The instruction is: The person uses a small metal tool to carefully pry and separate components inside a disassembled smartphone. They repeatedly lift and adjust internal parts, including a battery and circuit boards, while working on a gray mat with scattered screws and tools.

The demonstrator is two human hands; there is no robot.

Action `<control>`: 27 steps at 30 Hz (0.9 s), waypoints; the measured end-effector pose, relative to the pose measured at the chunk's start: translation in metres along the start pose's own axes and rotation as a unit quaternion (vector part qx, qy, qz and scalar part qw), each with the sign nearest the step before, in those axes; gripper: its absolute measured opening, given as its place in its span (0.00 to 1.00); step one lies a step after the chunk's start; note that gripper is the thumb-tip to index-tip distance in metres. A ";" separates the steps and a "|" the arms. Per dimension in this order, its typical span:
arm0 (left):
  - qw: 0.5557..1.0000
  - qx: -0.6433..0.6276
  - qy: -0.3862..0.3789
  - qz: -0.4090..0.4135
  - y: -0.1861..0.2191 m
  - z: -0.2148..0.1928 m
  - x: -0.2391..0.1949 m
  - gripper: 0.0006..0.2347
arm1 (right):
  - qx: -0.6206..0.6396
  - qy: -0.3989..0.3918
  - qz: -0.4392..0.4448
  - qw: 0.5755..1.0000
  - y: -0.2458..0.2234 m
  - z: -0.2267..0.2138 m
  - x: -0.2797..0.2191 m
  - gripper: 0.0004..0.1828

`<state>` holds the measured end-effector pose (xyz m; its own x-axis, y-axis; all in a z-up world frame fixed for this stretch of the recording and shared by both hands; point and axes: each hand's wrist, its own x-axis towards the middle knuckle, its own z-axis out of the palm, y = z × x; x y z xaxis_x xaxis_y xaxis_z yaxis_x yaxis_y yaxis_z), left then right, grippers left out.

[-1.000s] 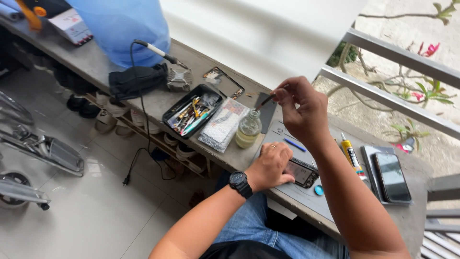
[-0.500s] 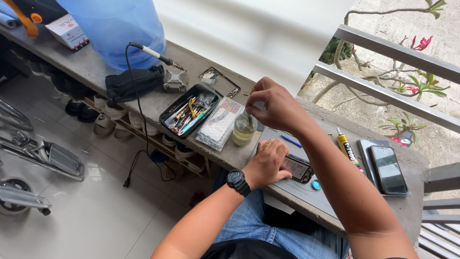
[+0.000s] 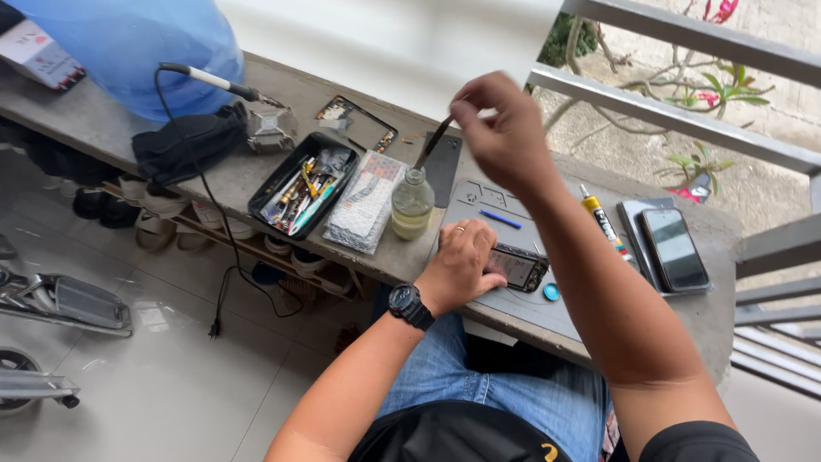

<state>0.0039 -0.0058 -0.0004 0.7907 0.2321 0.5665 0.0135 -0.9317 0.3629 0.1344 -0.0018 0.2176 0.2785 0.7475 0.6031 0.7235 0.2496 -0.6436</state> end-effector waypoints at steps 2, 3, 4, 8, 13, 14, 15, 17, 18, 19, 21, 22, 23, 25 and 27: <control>1.000 0.000 -0.004 -0.004 -0.001 0.002 0.000 0.35 | 0.015 0.008 0.024 1.000 -0.011 -0.028 -0.014 0.03; 1.000 0.004 -0.002 -0.007 -0.002 0.004 0.000 0.35 | 0.030 0.015 0.041 0.999 -0.016 -0.043 -0.021 0.04; 1.000 -0.001 -0.008 -0.005 -0.003 0.001 0.000 0.35 | 0.028 0.018 0.047 0.998 -0.017 -0.052 -0.034 0.04; 1.000 0.011 -0.026 -0.007 -0.001 -0.005 0.005 0.34 | 0.074 0.079 0.116 0.987 0.005 -0.086 -0.099 0.03; 0.999 0.002 -0.044 -0.020 -0.003 -0.006 0.007 0.34 | 0.064 0.117 0.129 0.983 0.047 -0.105 -0.183 0.05; 0.998 -0.005 -0.049 -0.029 -0.003 -0.004 0.007 0.34 | 0.050 0.123 0.120 0.984 0.051 -0.106 -0.195 0.05; 0.998 -0.008 -0.053 -0.039 -0.005 -0.005 0.007 0.34 | 0.038 0.128 0.108 0.985 0.055 -0.105 -0.206 0.05; 0.996 -0.013 -0.069 -0.047 -0.007 -0.003 0.008 0.35 | 0.033 0.133 0.110 0.984 0.054 -0.102 -0.213 0.05; 0.995 -0.016 -0.083 -0.056 -0.008 -0.003 0.009 0.35 | 0.030 0.136 0.109 0.984 0.054 -0.101 -0.217 0.05; 0.995 -0.016 -0.085 -0.055 -0.008 -0.003 0.009 0.35 | 0.030 0.138 0.111 0.984 0.055 -0.099 -0.218 0.05; 0.993 -0.021 -0.096 -0.061 -0.009 -0.004 0.011 0.35 | 0.040 0.136 0.106 0.984 0.057 -0.097 -0.219 0.06; 0.993 -0.021 -0.097 -0.059 -0.008 -0.006 0.012 0.35 | 0.040 0.138 0.106 0.984 0.057 -0.095 -0.218 0.06; 0.993 -0.021 -0.099 -0.060 -0.008 -0.008 0.012 0.35 | 0.035 0.137 0.110 0.984 0.056 -0.094 -0.217 0.06; 0.993 -0.020 -0.101 -0.060 -0.007 -0.010 0.013 0.35 | 0.030 0.136 0.113 0.984 0.057 -0.093 -0.216 0.06; 0.993 -0.021 -0.103 -0.060 -0.006 -0.011 0.012 0.35 | 0.035 0.127 0.128 0.983 0.060 -0.091 -0.217 0.07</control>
<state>0.0062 0.0057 0.0126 0.8936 0.2748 0.3548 0.0930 -0.8869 0.4526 0.1749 -0.2054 0.0913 0.6007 0.6154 0.5103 0.5665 0.1228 -0.8149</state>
